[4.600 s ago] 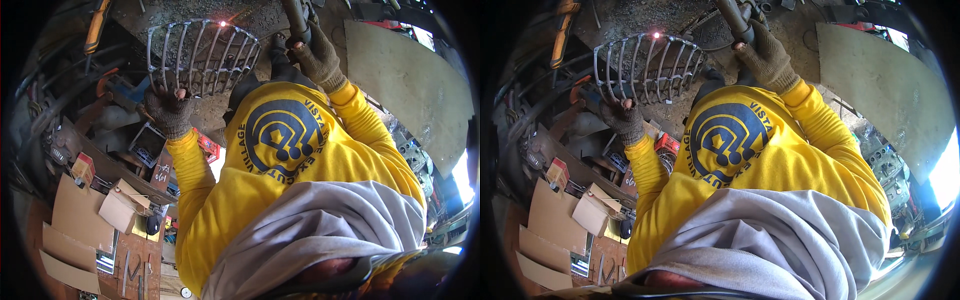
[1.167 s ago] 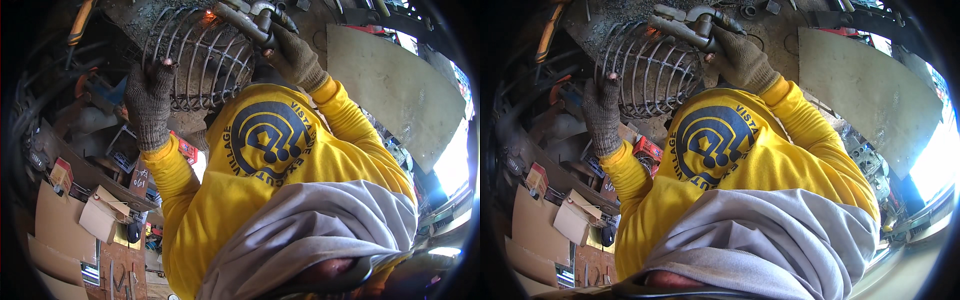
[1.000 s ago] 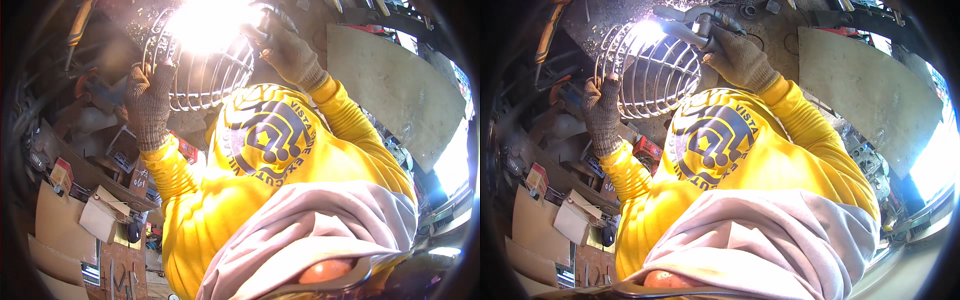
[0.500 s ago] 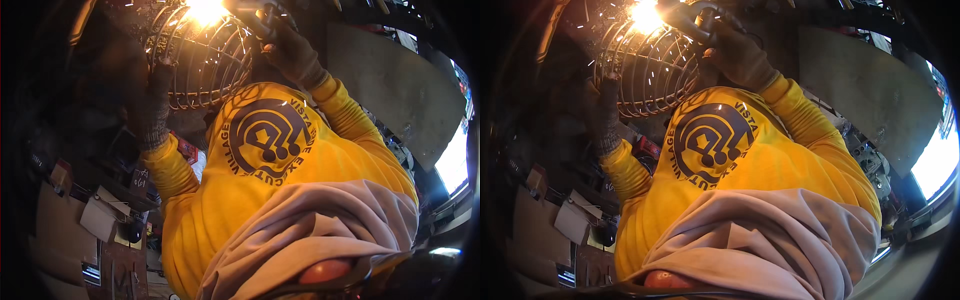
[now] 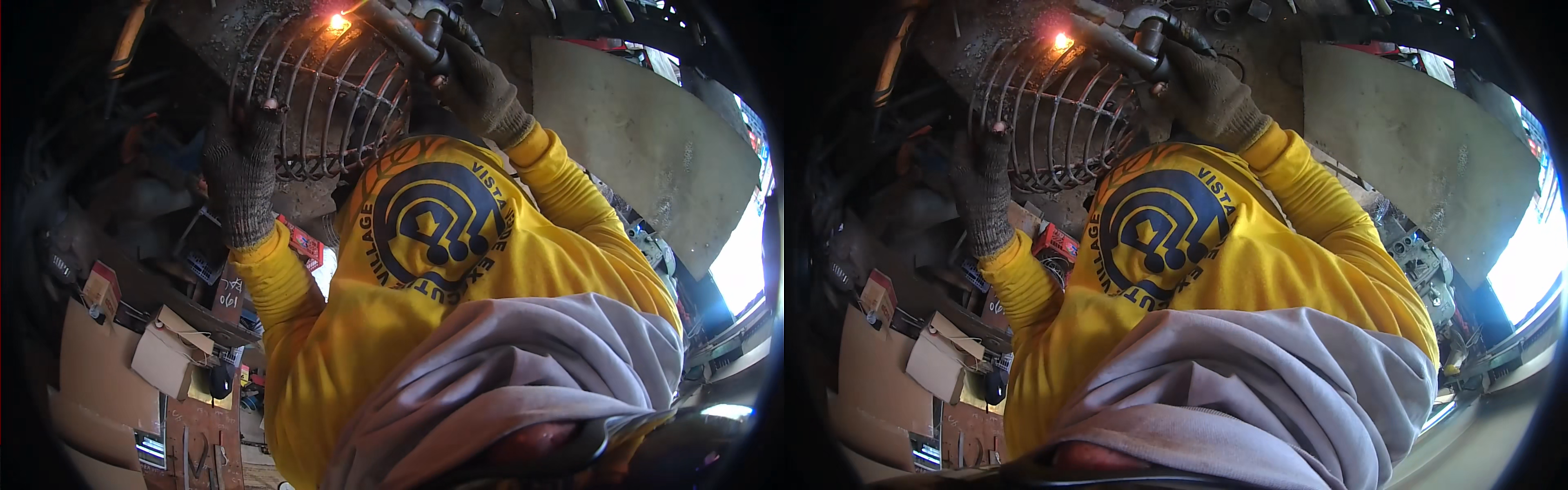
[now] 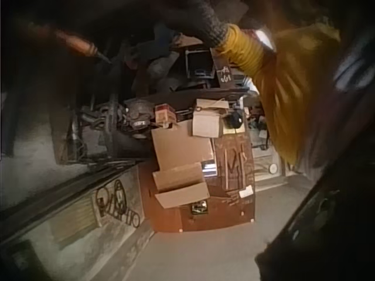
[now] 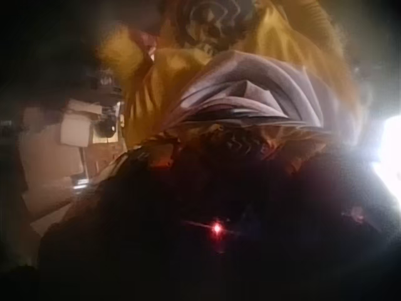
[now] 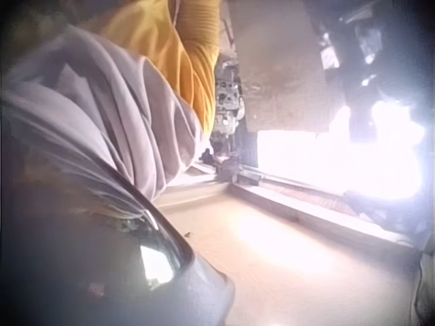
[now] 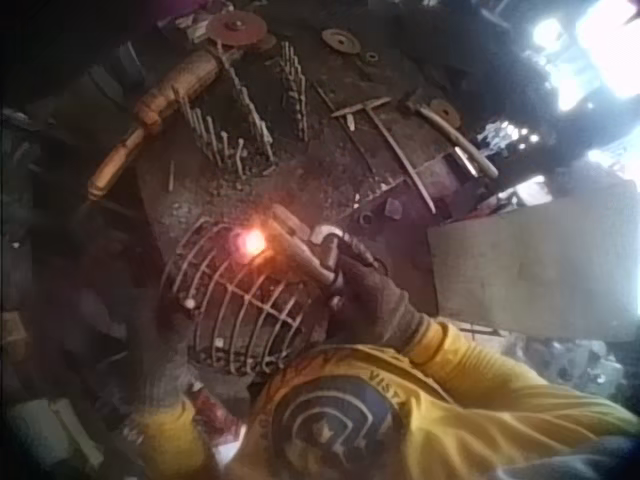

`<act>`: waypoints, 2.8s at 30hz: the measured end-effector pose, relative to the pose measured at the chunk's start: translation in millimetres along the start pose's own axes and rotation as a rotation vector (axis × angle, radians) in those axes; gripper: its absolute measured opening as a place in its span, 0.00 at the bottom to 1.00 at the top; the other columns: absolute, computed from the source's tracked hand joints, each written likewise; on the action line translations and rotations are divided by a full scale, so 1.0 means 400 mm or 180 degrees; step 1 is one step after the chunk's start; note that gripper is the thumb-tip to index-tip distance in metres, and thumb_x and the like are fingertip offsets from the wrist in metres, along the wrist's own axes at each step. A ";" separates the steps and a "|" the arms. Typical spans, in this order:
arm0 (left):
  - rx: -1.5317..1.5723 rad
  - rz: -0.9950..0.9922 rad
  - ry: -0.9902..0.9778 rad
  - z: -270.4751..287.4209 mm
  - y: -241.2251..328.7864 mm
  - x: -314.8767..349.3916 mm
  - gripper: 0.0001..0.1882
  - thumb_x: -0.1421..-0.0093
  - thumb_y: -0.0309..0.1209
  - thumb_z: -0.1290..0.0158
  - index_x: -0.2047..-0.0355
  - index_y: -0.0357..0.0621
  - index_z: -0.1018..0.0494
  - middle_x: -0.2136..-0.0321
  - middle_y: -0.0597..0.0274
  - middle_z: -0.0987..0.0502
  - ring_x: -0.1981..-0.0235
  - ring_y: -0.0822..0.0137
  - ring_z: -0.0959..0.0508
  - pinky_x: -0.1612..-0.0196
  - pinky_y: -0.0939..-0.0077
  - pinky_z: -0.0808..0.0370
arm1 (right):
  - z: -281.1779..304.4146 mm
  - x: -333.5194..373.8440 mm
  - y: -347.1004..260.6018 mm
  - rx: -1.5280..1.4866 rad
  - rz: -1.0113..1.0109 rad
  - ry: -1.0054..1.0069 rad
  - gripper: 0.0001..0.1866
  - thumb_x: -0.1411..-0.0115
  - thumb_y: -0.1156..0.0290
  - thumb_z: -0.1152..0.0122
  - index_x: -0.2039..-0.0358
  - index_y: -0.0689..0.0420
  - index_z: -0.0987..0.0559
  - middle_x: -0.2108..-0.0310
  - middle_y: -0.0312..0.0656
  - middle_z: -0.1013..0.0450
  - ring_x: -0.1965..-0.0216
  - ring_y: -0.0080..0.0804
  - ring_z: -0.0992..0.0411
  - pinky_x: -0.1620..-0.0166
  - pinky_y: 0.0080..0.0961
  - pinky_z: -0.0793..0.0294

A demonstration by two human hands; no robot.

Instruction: The person welds a metal structure using a welding torch and a metal rod while holding the piece in a gloved hand.

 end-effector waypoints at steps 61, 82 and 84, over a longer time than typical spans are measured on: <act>-0.0208 -0.0578 0.0323 0.017 -0.104 -0.010 0.28 0.52 0.48 0.32 0.71 0.36 0.31 0.80 0.60 0.29 0.77 0.68 0.28 0.71 0.71 0.29 | 0.035 0.020 0.036 -0.0058 -0.0143 0.0349 0.35 0.35 0.55 0.45 0.38 0.68 0.41 0.62 0.44 0.24 0.66 0.24 0.26 0.63 0.22 0.23; 0.2516 -0.0019 -0.0043 0.028 -0.180 0.035 0.15 0.43 0.40 0.41 0.66 0.39 0.26 0.76 0.63 0.25 0.73 0.57 0.24 0.75 0.63 0.30 | 0.033 0.033 0.090 -0.0957 -0.0432 0.0570 0.33 0.36 0.56 0.43 0.39 0.65 0.38 0.60 0.49 0.24 0.62 0.31 0.24 0.59 0.26 0.24; 0.2220 0.0321 0.0301 0.046 -0.242 0.041 0.10 0.39 0.35 0.47 0.61 0.44 0.27 0.71 0.67 0.23 0.69 0.55 0.23 0.73 0.55 0.29 | 0.030 0.033 0.091 -0.1100 -0.0399 0.0518 0.35 0.35 0.55 0.44 0.36 0.64 0.42 0.59 0.47 0.25 0.67 0.26 0.25 0.64 0.23 0.22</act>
Point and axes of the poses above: each hand's wrist, its own x-axis away from the middle knuckle, its own z-axis out of the back of the hand, y = z × x, the point moved 6 cm from there along -x, towards the middle knuckle
